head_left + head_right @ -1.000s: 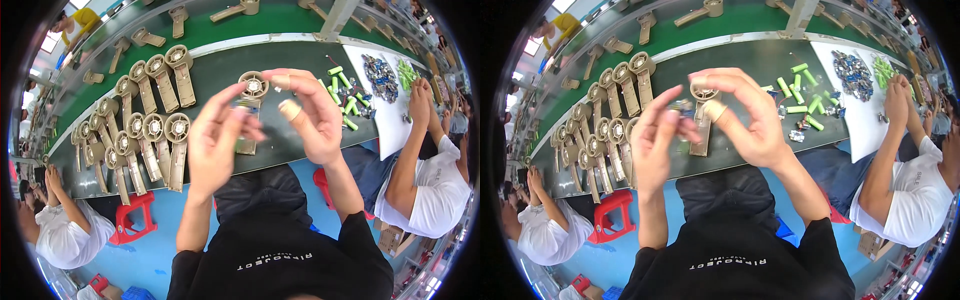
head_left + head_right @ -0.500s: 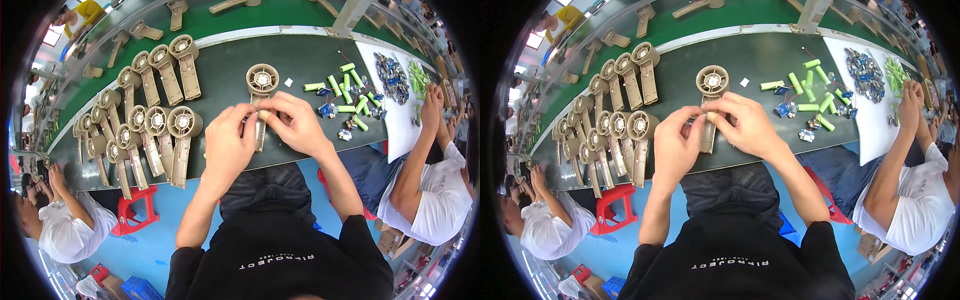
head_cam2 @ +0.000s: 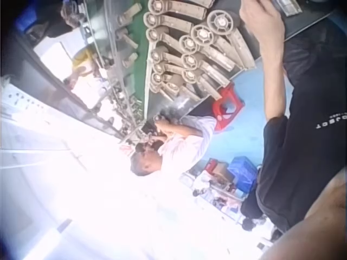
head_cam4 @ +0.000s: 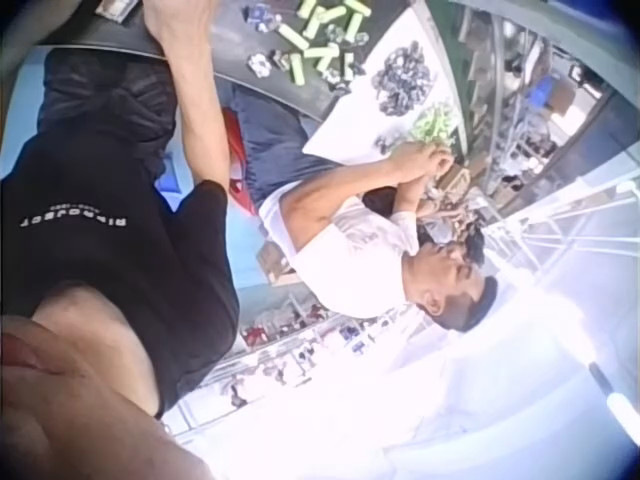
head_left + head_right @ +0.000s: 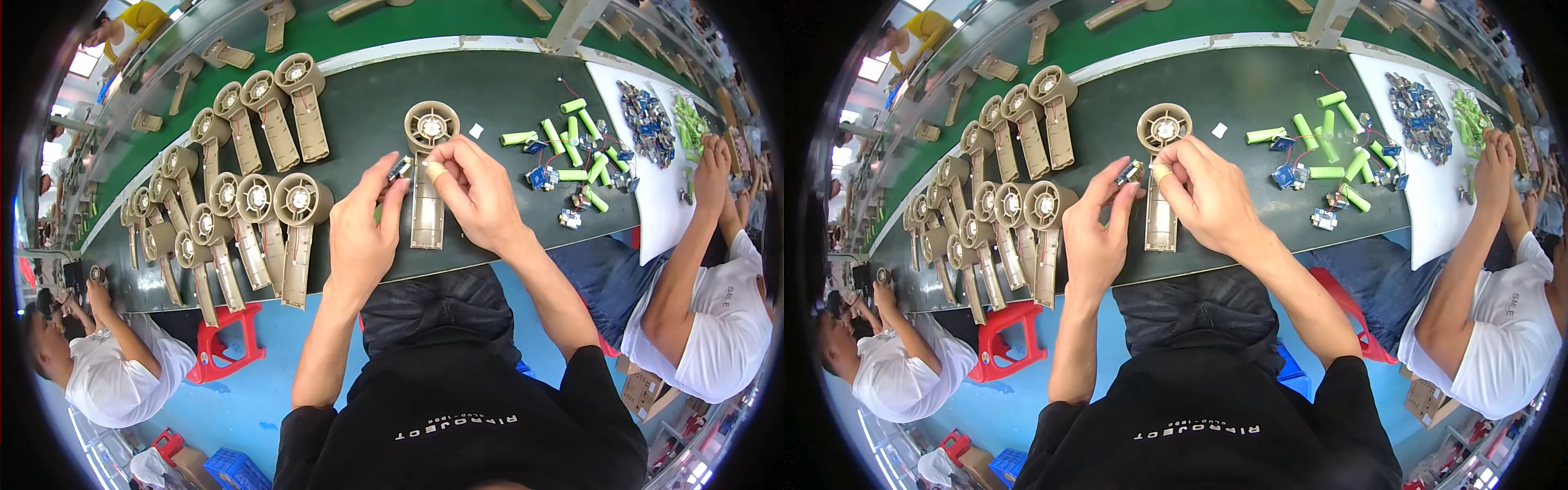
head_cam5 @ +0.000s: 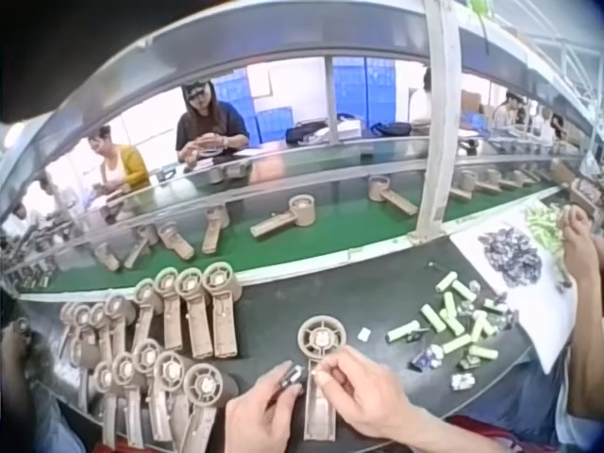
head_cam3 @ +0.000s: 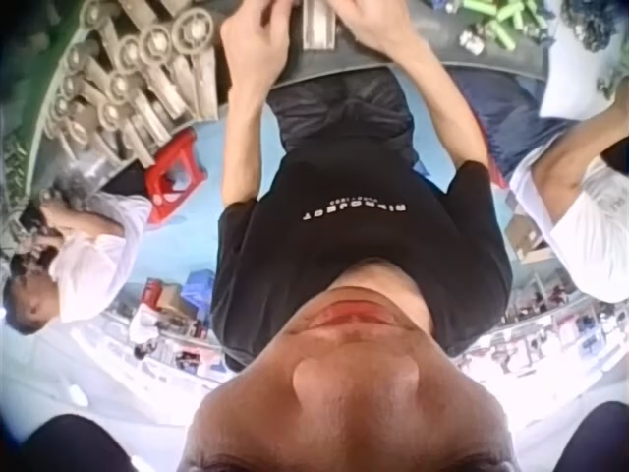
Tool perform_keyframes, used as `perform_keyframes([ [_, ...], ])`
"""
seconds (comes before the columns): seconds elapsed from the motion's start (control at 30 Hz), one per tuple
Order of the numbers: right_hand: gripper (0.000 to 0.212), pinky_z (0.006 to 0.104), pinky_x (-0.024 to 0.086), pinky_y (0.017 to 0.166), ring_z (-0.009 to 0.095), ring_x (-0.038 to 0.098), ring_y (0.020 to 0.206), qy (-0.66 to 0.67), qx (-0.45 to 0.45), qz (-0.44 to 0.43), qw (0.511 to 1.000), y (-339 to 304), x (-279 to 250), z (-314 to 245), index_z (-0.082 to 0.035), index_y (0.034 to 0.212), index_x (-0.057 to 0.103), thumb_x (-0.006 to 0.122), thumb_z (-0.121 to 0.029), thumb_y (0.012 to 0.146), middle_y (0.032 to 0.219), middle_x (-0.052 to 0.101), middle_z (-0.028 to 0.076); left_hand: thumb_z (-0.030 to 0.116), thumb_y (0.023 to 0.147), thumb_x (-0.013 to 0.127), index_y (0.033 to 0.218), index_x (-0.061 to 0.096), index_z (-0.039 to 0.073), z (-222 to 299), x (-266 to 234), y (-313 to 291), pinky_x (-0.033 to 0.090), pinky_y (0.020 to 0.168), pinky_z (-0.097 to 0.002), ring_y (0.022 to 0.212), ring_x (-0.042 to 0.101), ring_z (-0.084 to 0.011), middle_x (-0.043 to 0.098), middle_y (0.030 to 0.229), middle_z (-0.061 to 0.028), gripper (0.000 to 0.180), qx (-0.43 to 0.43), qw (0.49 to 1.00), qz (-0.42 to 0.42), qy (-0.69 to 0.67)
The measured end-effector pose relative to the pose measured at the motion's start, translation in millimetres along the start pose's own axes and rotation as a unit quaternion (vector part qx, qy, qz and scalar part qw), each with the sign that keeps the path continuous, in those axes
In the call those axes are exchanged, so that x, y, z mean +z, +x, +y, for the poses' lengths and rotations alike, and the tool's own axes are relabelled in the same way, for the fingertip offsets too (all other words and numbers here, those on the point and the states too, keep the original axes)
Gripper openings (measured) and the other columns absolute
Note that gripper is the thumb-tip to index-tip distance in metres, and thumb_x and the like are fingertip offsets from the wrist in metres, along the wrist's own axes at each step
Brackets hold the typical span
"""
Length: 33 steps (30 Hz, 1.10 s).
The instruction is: The person assembles portable fans by inserting circuit boards, batteries, and wires into plastic fan casings, applying adhesive tape by hand, and placing assembled fan housings into a storage bin.
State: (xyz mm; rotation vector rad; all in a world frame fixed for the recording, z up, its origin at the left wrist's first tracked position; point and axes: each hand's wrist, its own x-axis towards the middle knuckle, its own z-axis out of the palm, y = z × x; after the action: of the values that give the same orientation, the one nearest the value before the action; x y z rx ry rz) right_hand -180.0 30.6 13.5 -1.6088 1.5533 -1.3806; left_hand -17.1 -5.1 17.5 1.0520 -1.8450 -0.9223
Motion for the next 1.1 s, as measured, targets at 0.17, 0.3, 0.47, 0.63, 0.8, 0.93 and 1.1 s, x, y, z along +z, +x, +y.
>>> perform_keyframes([
  [0.17, 0.011, 0.0211, 0.04, 0.059, 0.003, 0.048, 0.066, 0.055, 0.07, -0.024, 0.996, -1, -2, 5, 0.002, 0.098, 0.06, 0.061, -0.007, 0.093, 0.08, 0.055, -0.001, 0.002, 0.088, 0.066, 0.113, 0.066, -0.002, -5, 6, 4, 0.053, 0.065, -0.0331, 0.076, 0.068, -0.0261, 0.069, 0.091, -0.015, 0.025, 0.096, 0.995, 0.003, 0.031],
  [0.3, 0.013, 0.019, 0.042, 0.063, 0.002, 0.052, 0.072, 0.111, 0.118, -0.041, 0.986, -2, -3, 9, 0.002, 0.1, 0.06, 0.06, -0.011, 0.095, 0.083, 0.059, -0.002, -0.003, 0.085, 0.068, 0.115, 0.067, -0.001, -1, 6, 5, 0.053, 0.07, -0.0297, 0.078, 0.067, -0.018, 0.07, 0.092, -0.0124, 0.03, 0.09, 0.995, -0.014, 0.042],
  [0.47, 0.014, 0.0194, 0.044, 0.068, 0.002, 0.054, 0.075, 0.164, 0.149, -0.051, 0.974, 0, -4, 7, 0.001, 0.101, 0.061, 0.059, -0.012, 0.096, 0.083, 0.06, -0.002, 0.0, 0.086, 0.068, 0.115, 0.068, 0.001, -10, 11, 2, 0.053, 0.063, -0.0321, 0.074, 0.066, -0.0216, 0.066, 0.092, -0.011, 0.029, 0.148, 0.986, 0.024, 0.077],
  [0.63, 0.015, 0.0198, 0.045, 0.07, 0.003, 0.054, 0.077, 0.153, 0.157, -0.066, 0.974, 1, -5, 9, 0.001, 0.101, 0.061, 0.059, -0.013, 0.097, 0.086, 0.061, -0.002, 0.0, 0.086, 0.068, 0.115, 0.068, 0.001, -12, 14, 2, 0.053, 0.063, -0.032, 0.074, 0.066, -0.0217, 0.067, 0.091, -0.0109, 0.029, 0.153, 0.985, 0.031, 0.068],
  [0.8, 0.013, 0.0214, 0.045, 0.062, 0.006, 0.056, 0.069, 0.046, 0.057, -0.007, 0.997, 2, 1, 8, 0.001, 0.1, 0.061, 0.063, -0.01, 0.093, 0.084, 0.06, 0.001, 0.0, 0.085, 0.068, 0.115, 0.068, 0.001, -13, 10, 5, 0.053, 0.063, -0.0325, 0.074, 0.066, -0.0221, 0.067, 0.091, -0.0112, 0.03, 0.152, 0.986, 0.008, 0.069],
  [0.93, 0.012, 0.024, 0.042, 0.052, 0.01, 0.056, 0.061, -0.126, -0.082, 0.033, 0.988, 3, 3, 8, 0.001, 0.098, 0.061, 0.065, -0.003, 0.088, 0.084, 0.057, 0.006, -0.002, 0.085, 0.068, 0.115, 0.067, 0.001, -17, 12, 4, 0.053, 0.065, -0.0339, 0.076, 0.066, -0.0236, 0.066, 0.092, -0.0117, 0.031, 0.16, 0.984, 0.022, 0.081],
  [1.1, 0.007, 0.0259, 0.044, 0.053, 0.011, 0.056, 0.062, -0.068, -0.07, 0.024, 0.995, 2, 2, 9, 0.002, 0.093, 0.061, 0.064, 0.0, 0.087, 0.086, 0.058, 0.007, -0.005, 0.083, 0.069, 0.117, 0.068, 0.001, -22, 14, 5, 0.052, 0.065, -0.0297, 0.074, 0.065, -0.0199, 0.068, 0.092, -0.0124, 0.034, 0.195, 0.976, 0.032, 0.093],
])
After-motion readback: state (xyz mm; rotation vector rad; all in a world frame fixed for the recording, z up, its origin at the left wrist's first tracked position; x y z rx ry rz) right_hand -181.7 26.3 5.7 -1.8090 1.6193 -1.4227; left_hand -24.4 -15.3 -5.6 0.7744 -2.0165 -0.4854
